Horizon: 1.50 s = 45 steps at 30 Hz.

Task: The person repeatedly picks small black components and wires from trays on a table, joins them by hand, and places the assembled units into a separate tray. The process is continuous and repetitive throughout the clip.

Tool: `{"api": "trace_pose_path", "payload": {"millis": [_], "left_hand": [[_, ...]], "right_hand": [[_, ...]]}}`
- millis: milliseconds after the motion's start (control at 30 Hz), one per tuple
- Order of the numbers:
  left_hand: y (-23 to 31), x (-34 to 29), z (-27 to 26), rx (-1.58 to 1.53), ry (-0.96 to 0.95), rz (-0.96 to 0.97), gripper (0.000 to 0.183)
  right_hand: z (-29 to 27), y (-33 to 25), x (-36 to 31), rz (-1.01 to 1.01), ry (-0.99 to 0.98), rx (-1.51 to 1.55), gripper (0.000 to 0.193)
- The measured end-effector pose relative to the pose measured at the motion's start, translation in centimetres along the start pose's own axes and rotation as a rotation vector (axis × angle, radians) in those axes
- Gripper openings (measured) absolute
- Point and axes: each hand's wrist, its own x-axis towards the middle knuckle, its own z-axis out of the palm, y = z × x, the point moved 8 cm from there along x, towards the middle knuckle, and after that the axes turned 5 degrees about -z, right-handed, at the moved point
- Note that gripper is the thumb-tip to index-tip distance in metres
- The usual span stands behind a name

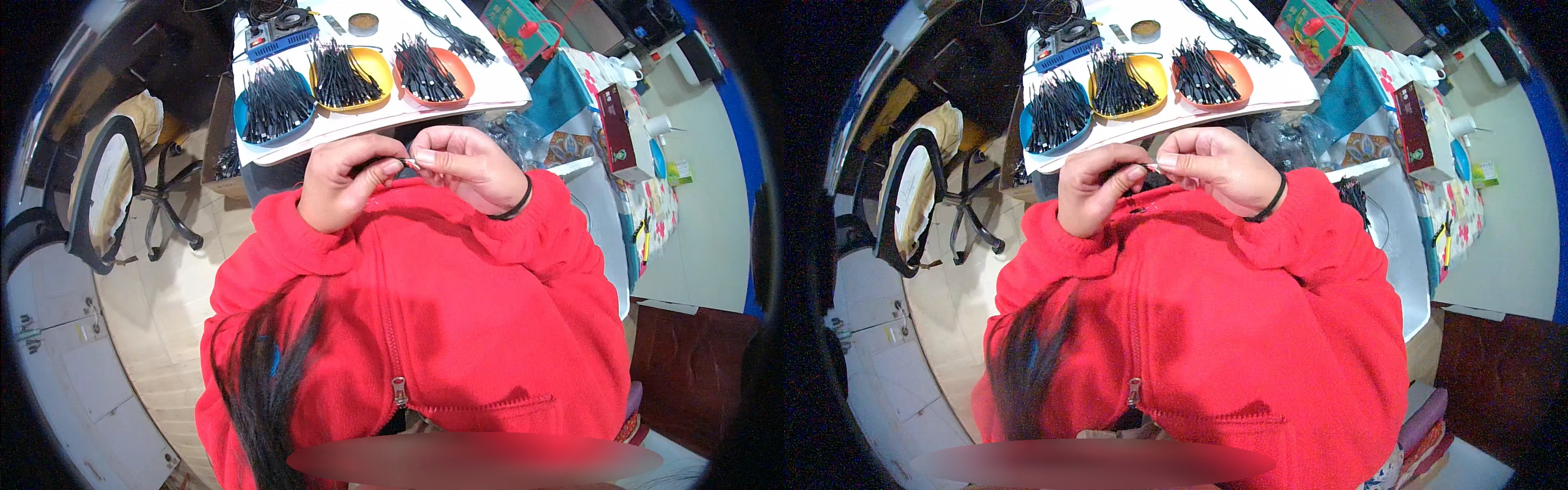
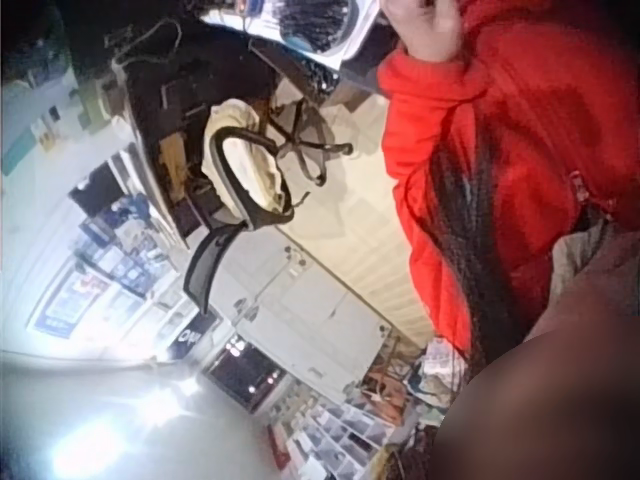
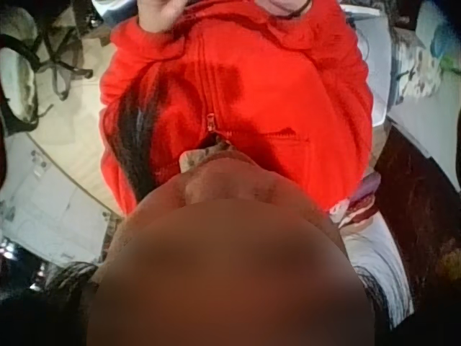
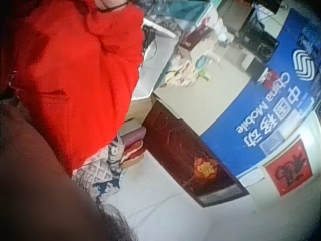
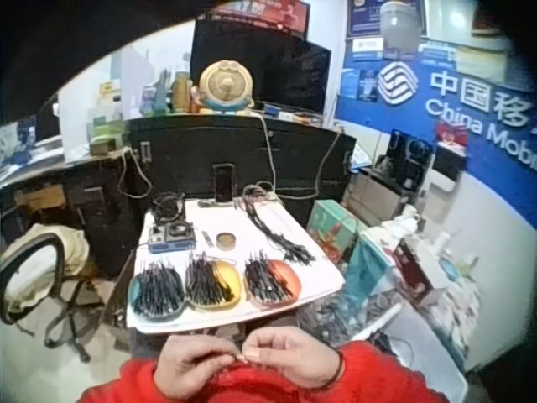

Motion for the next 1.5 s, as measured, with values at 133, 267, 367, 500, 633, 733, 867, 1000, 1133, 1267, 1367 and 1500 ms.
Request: {"api": "trace_pose_path", "payload": {"millis": [133, 267, 367, 500, 633, 733, 867, 1000, 1133, 1267, 1367, 1500], "left_hand": [[-2.5, 0.2, 0.1, -0.591, -0.025, -0.203, 0.013], [-3.4, 0.2, 0.5, -0.760, -0.065, -0.242, 0.013], [-3.5, 0.2, 1.0, -0.821, -0.094, -0.260, 0.012], [-3.1, 0.0, 0.6, -0.578, -0.006, -0.186, 0.014], [-2.9, 0.0, 0.1, -0.406, 0.016, -0.149, 0.016], [-3.7, 0.1, 0.6, -0.750, -0.050, -0.264, 0.014], [-4.0, 0.1, 1.4, -1.060, -0.094, -0.355, 0.016], [-3.9, 0.2, 2.5, -1.256, -0.210, -0.427, 0.017], [-3.6, 0.8, 1.8, -1.154, -0.210, -0.410, 0.017], [-3.6, 1.5, -0.9, -0.605, 0.029, -0.361, 0.016], [-2.8, 2.6, -1.9, -0.408, 0.039, -0.279, 0.014], [-1.8, 4.5, -3.3, 0.040, 0.056, -0.140, 0.013]], "right_hand": [[-0.5, -2.8, -1.1, -0.288, 0.193, -0.507, 0.017], [3.0, -6.9, -2.7, -0.900, 0.232, -1.259, 0.029], [4.0, -6.7, -2.7, -1.007, 0.178, -1.338, 0.026], [2.1, -5.0, -1.6, -0.701, 0.245, -1.245, 0.014], [-0.7, -0.3, 0.0, -0.096, 0.171, -0.281, 0.014], [-0.4, -1.3, 0.2, -0.197, 0.095, -0.257, 0.017], [0.6, -5.7, -0.4, -0.696, 0.140, -0.868, 0.019], [2.3, -6.8, -0.4, -1.034, 0.070, -1.008, 0.023], [1.8, -6.3, -0.3, -1.017, 0.197, -1.059, 0.017], [-0.2, -4.8, 0.8, -0.823, 0.289, -0.857, 0.012], [-2.0, -3.2, 2.2, -0.665, 0.281, -0.657, 0.009], [-4.0, -1.2, 4.4, -0.486, 0.229, -0.410, 0.010]]}}
